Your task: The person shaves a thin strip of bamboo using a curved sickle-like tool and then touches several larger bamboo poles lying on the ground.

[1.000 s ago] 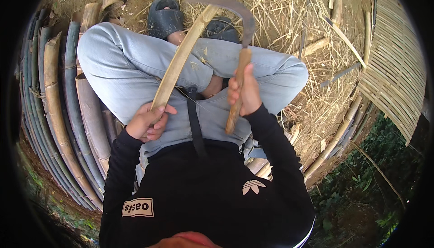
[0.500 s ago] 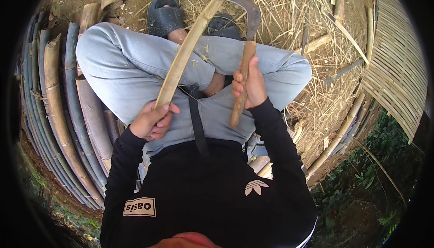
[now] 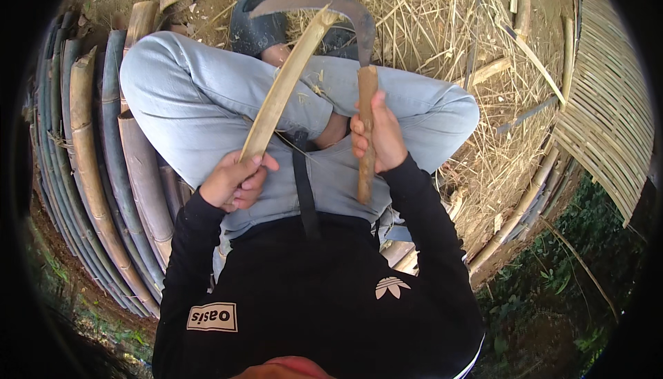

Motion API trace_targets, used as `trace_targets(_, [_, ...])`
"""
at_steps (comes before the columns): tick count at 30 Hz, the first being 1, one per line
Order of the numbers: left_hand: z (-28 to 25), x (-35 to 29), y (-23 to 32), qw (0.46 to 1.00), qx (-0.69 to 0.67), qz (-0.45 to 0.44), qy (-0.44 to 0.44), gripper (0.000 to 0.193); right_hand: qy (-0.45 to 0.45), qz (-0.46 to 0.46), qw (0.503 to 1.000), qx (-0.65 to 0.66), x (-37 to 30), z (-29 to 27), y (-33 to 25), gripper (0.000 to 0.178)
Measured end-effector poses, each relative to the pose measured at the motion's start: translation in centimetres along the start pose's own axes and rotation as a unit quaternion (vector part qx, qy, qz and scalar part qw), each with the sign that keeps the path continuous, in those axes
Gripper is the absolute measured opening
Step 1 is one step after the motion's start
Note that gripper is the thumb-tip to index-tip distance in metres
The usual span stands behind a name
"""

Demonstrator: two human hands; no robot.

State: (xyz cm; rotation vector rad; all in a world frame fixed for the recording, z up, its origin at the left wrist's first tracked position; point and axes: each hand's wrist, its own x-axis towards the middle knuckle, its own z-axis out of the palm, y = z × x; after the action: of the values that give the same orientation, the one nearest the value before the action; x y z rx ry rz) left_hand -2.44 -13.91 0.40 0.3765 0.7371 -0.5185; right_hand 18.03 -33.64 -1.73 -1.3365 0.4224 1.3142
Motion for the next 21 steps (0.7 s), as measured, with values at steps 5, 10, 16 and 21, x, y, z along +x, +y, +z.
trace_targets(5, [0.0,-0.4,-0.5,0.998,0.019,-0.056,0.03,0.027,0.003,0.112,0.993,0.047,-0.5,0.7,0.0,0.052])
trace_targets(10, [-0.2,-0.5,-1.1,1.0,0.011,-0.016,-0.001,0.026,-0.024,-0.064,0.986,0.155,-0.6,-0.2,-1.5,0.052])
trace_targets(16, [-0.2,-0.3,-0.8,1.0,0.004,-0.012,0.002,0.027,0.008,0.007,0.996,0.092,-1.0,-0.5,-0.7,0.049])
trace_targets(21, [-0.1,-0.5,-0.8,1.0,0.013,-0.013,0.003,0.026,0.007,0.038,0.996,0.08,-1.3,-0.4,-0.8,0.047])
